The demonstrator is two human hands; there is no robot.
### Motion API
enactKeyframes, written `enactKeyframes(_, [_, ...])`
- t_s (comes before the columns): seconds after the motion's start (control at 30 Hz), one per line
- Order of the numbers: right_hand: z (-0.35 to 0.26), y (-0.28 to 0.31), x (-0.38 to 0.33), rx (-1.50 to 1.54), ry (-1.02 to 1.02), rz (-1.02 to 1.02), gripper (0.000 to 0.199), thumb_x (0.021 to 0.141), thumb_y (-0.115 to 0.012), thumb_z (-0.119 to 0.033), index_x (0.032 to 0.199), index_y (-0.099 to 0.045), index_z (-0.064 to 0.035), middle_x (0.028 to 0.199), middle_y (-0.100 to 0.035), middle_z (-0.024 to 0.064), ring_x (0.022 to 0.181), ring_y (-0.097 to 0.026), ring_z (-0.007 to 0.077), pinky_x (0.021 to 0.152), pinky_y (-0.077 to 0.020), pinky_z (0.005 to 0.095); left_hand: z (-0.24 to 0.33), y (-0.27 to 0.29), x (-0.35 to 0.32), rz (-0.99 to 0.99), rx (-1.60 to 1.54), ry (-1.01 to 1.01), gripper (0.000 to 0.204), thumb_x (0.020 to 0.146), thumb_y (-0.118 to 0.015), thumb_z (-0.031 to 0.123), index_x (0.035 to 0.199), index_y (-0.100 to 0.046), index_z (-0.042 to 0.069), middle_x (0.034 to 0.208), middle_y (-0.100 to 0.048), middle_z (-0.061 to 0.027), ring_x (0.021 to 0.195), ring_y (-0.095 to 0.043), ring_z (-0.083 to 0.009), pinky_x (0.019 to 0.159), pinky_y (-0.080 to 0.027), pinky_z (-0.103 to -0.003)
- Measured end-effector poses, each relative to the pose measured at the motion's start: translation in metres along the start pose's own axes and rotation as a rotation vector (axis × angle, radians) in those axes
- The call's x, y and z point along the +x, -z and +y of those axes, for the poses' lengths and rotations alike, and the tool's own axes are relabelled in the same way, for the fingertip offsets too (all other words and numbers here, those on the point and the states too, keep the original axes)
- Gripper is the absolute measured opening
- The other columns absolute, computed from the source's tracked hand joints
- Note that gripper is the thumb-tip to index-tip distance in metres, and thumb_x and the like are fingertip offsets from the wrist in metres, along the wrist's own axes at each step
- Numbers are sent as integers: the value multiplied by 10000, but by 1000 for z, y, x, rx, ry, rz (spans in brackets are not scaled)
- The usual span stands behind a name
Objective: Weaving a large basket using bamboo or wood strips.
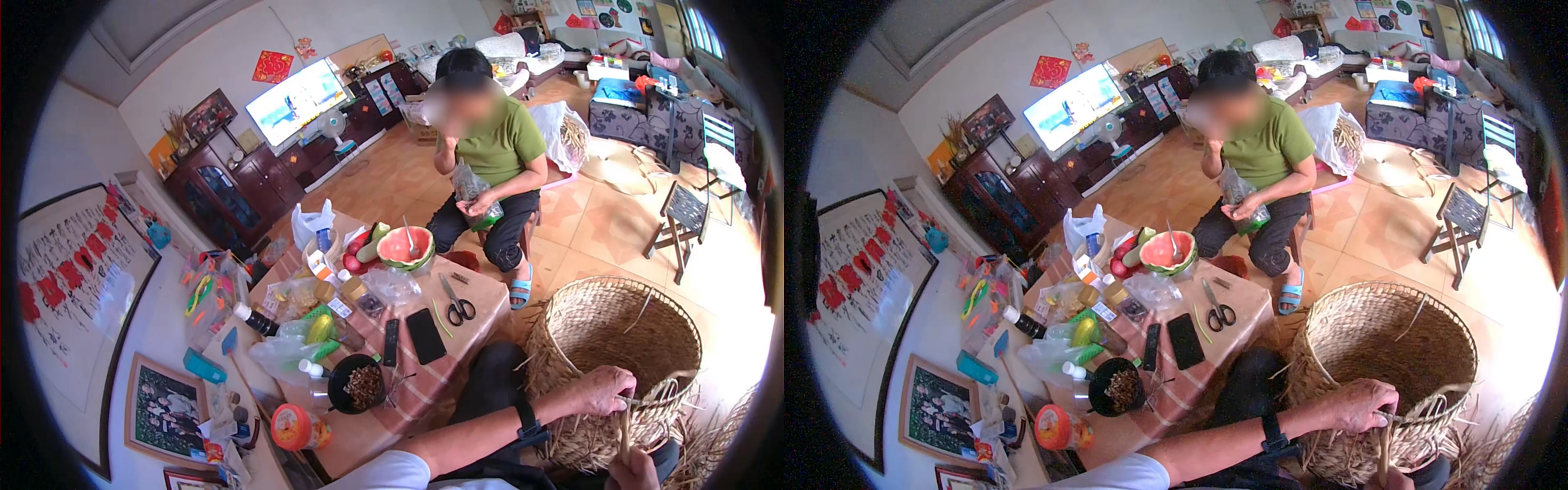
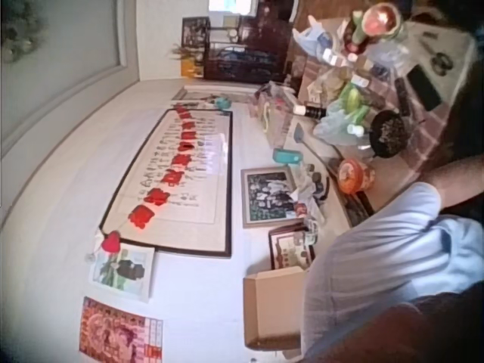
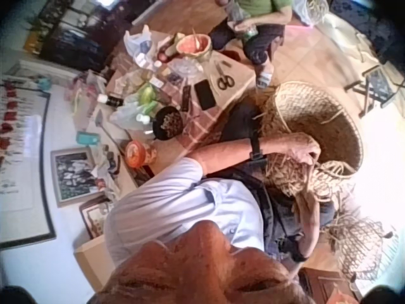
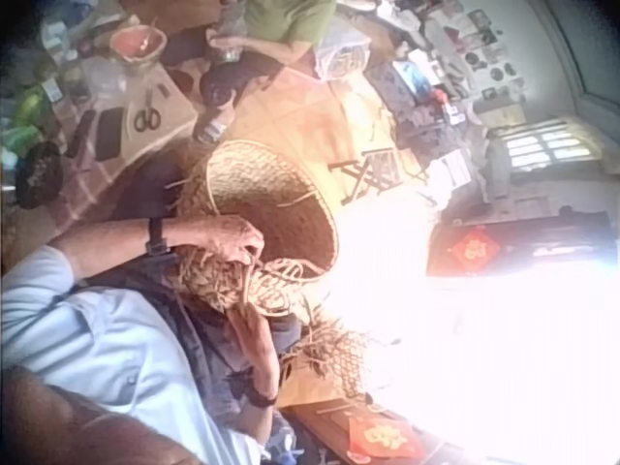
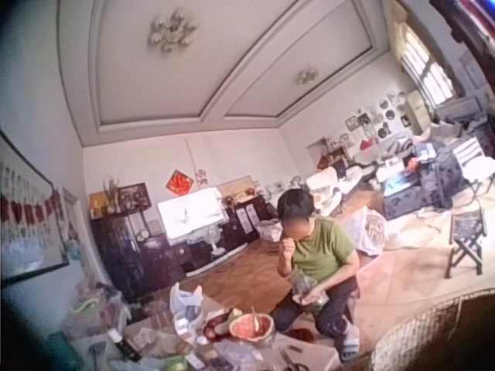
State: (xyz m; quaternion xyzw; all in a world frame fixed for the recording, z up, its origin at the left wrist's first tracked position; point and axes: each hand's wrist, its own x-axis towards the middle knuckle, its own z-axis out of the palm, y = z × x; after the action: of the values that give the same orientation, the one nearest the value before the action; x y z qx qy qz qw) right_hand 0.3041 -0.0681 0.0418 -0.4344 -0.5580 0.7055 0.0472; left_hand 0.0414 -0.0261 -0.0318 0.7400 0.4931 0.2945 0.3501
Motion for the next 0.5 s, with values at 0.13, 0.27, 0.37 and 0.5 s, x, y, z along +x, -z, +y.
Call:
enactKeyframes(0.13, [16,47,-22,44,-97,179,47,1056,-626,-89,1086,-638,-56,687,-554,-39,559,-527,81,496,-405,205,3,5,-2,-29,22,61,252,792,-769,128,973,-666,-14,958,-668,-172,988,-666,-372,898,-521,-476])
enactKeyframes(0.27, [55,56,-40,-310,447,507,155,1001,-692,-60,1146,-667,-12,726,-617,40,686,-632,167,639,-515,271,7,-12,8,-51,-47,-4,247,792,-775,138,961,-677,-13,934,-676,-172,955,-677,-371,872,-526,-480])
enactKeyframes(0.37, [-27,5,-48,-719,560,216,213,893,-757,-30,1096,-702,-4,829,-666,157,757,-655,313,730,-532,390,-1,-1,-5,4,6,56,246,793,-778,150,952,-682,-11,922,-676,-172,947,-681,-366,863,-527,-475])
enactKeyframes(0.5, [-30,8,-71,-657,165,253,87,983,-651,-62,1048,-689,-17,755,-620,106,675,-614,207,610,-481,351,-2,-8,0,-13,-15,56,250,789,-788,169,939,-695,-9,916,-691,-183,932,-692,-373,845,-535,-472])
